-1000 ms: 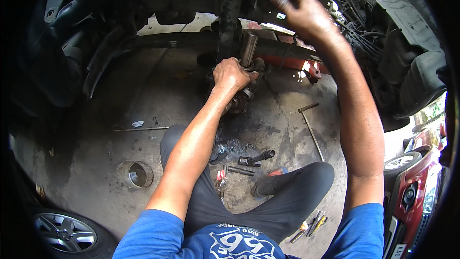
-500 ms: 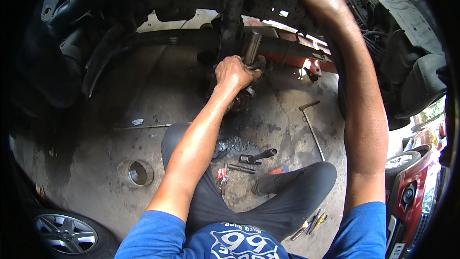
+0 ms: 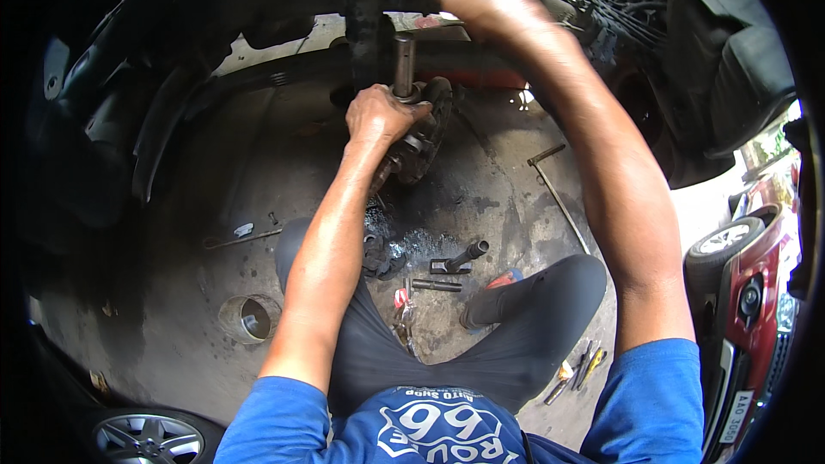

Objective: The person is repairing a car's suspension system. They use a hammer and a screwdriver to remove and adjust components of the wheel hub assembly, including a bearing and a retaining clip.

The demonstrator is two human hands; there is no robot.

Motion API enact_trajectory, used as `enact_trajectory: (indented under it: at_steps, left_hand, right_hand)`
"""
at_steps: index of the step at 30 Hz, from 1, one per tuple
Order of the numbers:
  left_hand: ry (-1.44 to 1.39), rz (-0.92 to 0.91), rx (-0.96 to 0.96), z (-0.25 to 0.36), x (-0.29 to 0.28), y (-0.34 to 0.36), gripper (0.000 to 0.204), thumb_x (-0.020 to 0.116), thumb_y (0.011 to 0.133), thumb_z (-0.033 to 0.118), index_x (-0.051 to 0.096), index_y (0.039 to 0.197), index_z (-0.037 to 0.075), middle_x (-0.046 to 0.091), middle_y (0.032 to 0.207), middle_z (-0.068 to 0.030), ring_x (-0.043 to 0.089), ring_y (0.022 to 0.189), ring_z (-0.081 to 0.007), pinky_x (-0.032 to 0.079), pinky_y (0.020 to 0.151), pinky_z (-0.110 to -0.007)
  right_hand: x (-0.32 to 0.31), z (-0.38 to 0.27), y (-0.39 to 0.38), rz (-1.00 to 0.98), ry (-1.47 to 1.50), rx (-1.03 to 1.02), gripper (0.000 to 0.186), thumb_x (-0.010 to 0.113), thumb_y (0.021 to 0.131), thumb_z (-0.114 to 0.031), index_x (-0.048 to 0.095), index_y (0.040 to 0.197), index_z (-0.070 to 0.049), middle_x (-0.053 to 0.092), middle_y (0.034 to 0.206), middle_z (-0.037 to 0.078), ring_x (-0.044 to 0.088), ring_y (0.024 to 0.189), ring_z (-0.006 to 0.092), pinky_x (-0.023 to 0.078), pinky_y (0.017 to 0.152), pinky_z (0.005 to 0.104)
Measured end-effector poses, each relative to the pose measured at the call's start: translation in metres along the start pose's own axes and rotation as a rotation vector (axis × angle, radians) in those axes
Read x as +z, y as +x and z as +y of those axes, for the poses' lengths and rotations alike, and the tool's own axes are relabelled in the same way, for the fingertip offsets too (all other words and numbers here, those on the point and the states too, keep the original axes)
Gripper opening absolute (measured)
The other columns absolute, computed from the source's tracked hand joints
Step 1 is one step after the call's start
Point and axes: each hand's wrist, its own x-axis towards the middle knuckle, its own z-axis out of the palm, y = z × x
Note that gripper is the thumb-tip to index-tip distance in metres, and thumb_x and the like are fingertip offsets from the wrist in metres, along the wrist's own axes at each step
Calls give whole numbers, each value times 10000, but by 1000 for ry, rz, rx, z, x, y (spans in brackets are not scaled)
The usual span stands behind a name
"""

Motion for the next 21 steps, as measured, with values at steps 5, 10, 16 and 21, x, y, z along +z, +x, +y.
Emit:
enact_trajectory:
  at_steps: [5, 10, 16, 21]
  left_hand:
    - [32, -12, -22, 1, -1, 0, 674, 849, 664, 613, 797, 1033, 51, 770, 970, -203, 746, 989, -341, 567, 899, -428]
    - [-10, -154, 114, -1, -10, 1, 616, 824, 765, 568, 781, 1090, 47, 775, 1004, -182, 746, 986, -326, 558, 903, -414]
    - [27, -357, 180, -30, -44, 4, 729, 798, 835, 570, 703, 1240, -29, 757, 1092, -184, 709, 1051, -263, 520, 970, -382]
    - [3, -267, 184, -45, -31, -13, 727, 784, 837, 585, 714, 1164, -60, 748, 1018, -233, 728, 983, -291, 539, 897, -402]
  right_hand:
    - [8, 36, -19, -114, -3, 5, 633, 609, 985, -533, 624, 1392, -48, 669, 1305, 247, 646, 1229, 383, 488, 1064, 455]
    - [-22, 123, -108, 0, 57, -23, 528, 627, 995, -449, 647, 1353, -61, 723, 1135, 258, 704, 1088, 380, 540, 944, 449]
    - [0, 295, -276, -24, -145, 492, 520, 661, 979, -398, 645, 1334, -18, 669, 1256, 281, 612, 1227, 433, 476, 1049, 459]
    - [111, 384, -498, -158, -152, 995, 489, 617, 1002, -374, 649, 1277, 29, 676, 1173, 332, 653, 1132, 482, 539, 946, 508]
